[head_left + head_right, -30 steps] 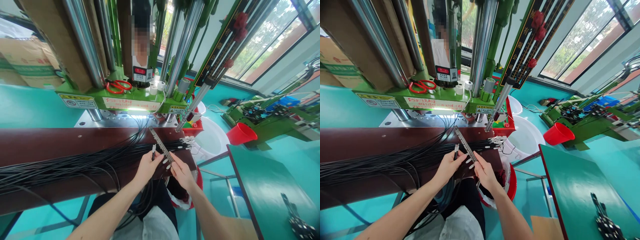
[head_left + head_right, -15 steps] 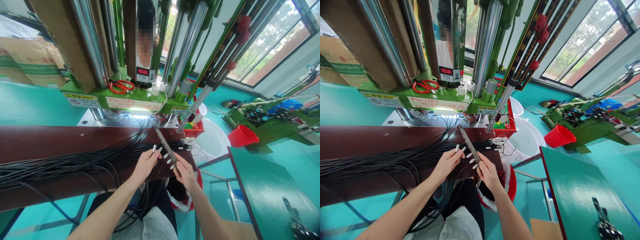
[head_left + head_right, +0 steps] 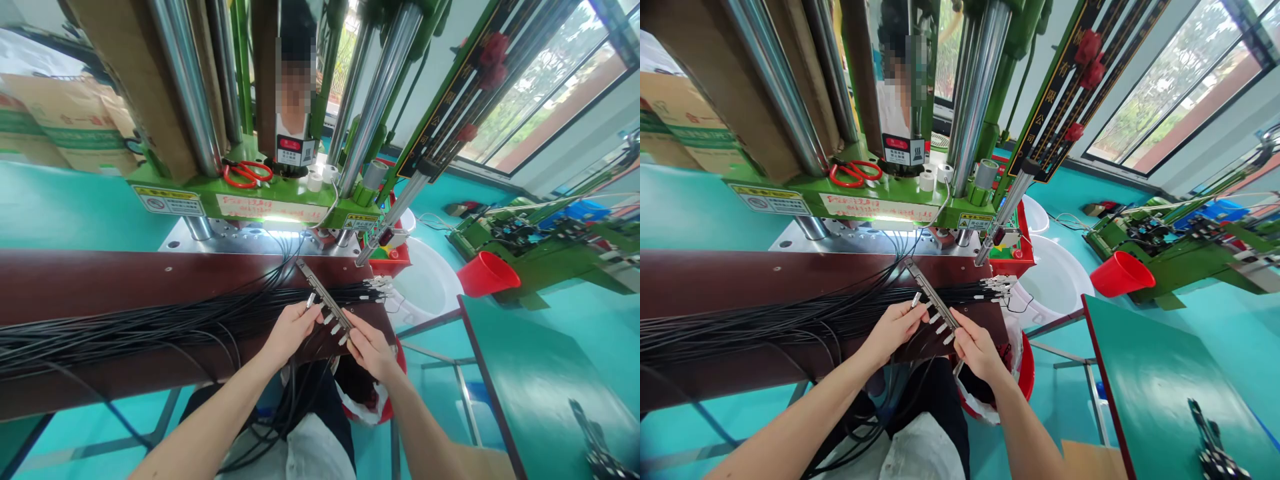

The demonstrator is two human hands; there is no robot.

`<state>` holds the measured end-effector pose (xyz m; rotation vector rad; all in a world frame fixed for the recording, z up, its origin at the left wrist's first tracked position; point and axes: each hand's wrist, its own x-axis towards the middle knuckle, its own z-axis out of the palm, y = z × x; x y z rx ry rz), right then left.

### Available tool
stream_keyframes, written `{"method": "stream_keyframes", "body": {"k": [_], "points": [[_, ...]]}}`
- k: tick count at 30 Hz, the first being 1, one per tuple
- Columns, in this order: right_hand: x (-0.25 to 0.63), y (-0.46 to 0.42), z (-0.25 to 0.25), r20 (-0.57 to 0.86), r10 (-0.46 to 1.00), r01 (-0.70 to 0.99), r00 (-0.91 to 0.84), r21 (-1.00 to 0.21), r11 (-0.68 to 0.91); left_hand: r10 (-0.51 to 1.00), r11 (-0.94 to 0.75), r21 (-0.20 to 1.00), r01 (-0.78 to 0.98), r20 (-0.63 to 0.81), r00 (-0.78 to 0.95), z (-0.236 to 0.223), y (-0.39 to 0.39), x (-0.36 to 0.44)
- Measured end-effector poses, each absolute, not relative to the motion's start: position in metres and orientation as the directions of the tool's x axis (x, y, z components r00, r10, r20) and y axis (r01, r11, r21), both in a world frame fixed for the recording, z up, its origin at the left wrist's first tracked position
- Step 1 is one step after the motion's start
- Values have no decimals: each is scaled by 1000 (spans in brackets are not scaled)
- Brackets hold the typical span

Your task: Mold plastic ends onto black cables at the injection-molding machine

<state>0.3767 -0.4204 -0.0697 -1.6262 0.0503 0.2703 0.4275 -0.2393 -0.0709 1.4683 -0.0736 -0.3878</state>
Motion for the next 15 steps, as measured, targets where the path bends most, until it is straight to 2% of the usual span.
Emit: {"method": "stream_keyframes", "body": {"k": [6,15], "points": [[377,-420,-63,-257,47,-260,965,-963,78,-238,245,924,293,-236,942,-63,-238,427],[379,-426,-67,-296,114,-303,948,-951,55,-353,174,900,400,-322,878,-63,-235,429]]}}
